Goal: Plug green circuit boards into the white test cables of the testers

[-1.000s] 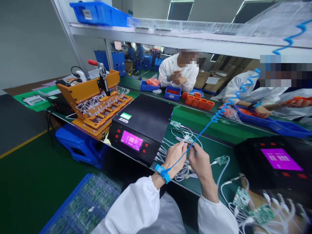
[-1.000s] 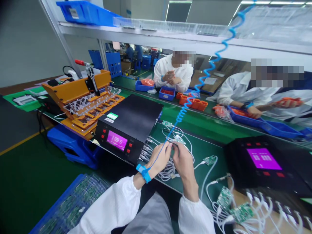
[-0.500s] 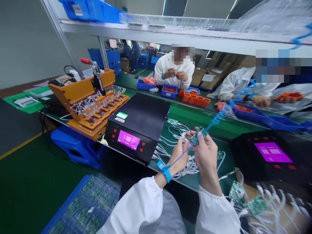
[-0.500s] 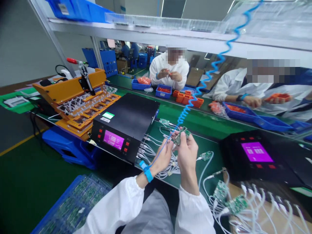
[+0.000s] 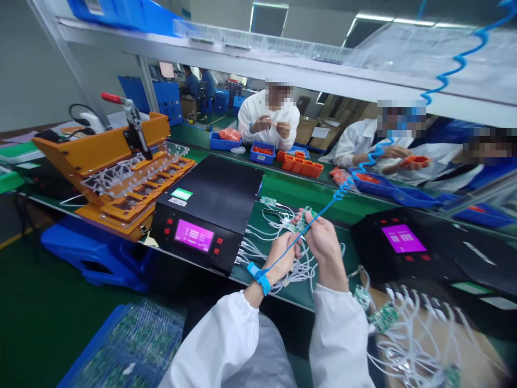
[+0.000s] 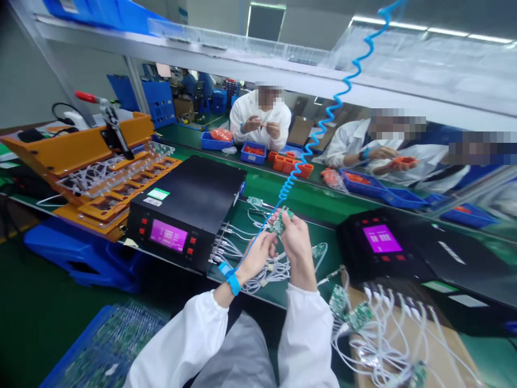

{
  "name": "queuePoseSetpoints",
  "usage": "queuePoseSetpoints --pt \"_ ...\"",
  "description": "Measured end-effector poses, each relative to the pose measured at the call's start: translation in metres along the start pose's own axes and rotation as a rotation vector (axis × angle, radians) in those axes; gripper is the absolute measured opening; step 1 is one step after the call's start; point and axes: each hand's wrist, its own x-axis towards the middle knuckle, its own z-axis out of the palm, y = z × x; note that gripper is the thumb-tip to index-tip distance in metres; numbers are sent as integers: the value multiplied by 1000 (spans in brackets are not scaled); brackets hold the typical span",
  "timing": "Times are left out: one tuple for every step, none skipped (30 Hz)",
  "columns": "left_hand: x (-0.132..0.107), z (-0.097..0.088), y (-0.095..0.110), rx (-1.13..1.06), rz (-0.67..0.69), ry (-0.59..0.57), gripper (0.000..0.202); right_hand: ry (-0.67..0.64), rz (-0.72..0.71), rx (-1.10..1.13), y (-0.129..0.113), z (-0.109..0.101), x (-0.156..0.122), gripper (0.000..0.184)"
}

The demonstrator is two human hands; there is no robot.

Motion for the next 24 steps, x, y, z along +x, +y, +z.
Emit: queuePoseSetpoints --pt "3 2 0 3 -1 16 41 2 3 5 -1 -1 4 44" --pt "5 4 0 2 -3 29 41 8 8 11 -1 -1 7 40" --pt "8 6 0 7 -2 41 41 11 18 17 -2 -2 10 36" --pt "11 7 -1 18 2 51 41 9 32 30 -3 -2 13 33" --pt "13 8 -1 41 10 62 40 6 48 51 -4 -2 16 29" --pt "15 9 -1 71 20 74 40 6 63 81 -4 -1 18 24" --pt "17 9 -1 99 28 86 40 9 75 114 -4 0 21 20" --pt "19 8 -1 118 31 94 39 13 85 146 -4 1 23 16" --pt "20 7 -1 127 32 100 38 13 95 170 -4 3 25 13" --pt "22 6 -1 128 29 102 36 10 106 185 -4 4 27 11" --pt "24 4 -1 126 27 103 34 3 119 190 -4 6 29 10" --pt "27 2 -1 127 27 103 33 -7 131 192 -3 7 31 9" --pt "30 0 -1 133 31 103 32 -15 140 193 -1 9 33 9" --pt "32 -2 -1 142 39 107 31 -20 148 197 1 10 35 10" --pt "35 -4 -1 153 49 111 31 -26 154 204 3 12 37 11" --pt "37 -5 0 163 57 117 31 -34 164 213 5 14 39 11" --pt "38 -6 0 171 64 125 31 -48 177 221 8 15 43 12" --pt "37 -7 0 176 64 137 31 -50 178 226 10 16 47 12" --pt "35 -7 -1 177 57 145 31 -13 148 221 10 16 52 11" --pt "31 -8 -3 179 49 141 32 60 91 206 9 14 59 11" --pt "25 -9 -6 183 44 131 33 156 18 185 7 11 66 13" --pt "19 -11 -10 187 41 122 33 272 -67 159 3 6 73 16" --pt "13 -13 -15 193 41 114 34 360 -122 144 -2 0 80 18" --pt "7 -16 -19 194 43 118 35 408 -151 128 -6 -8 85 19"
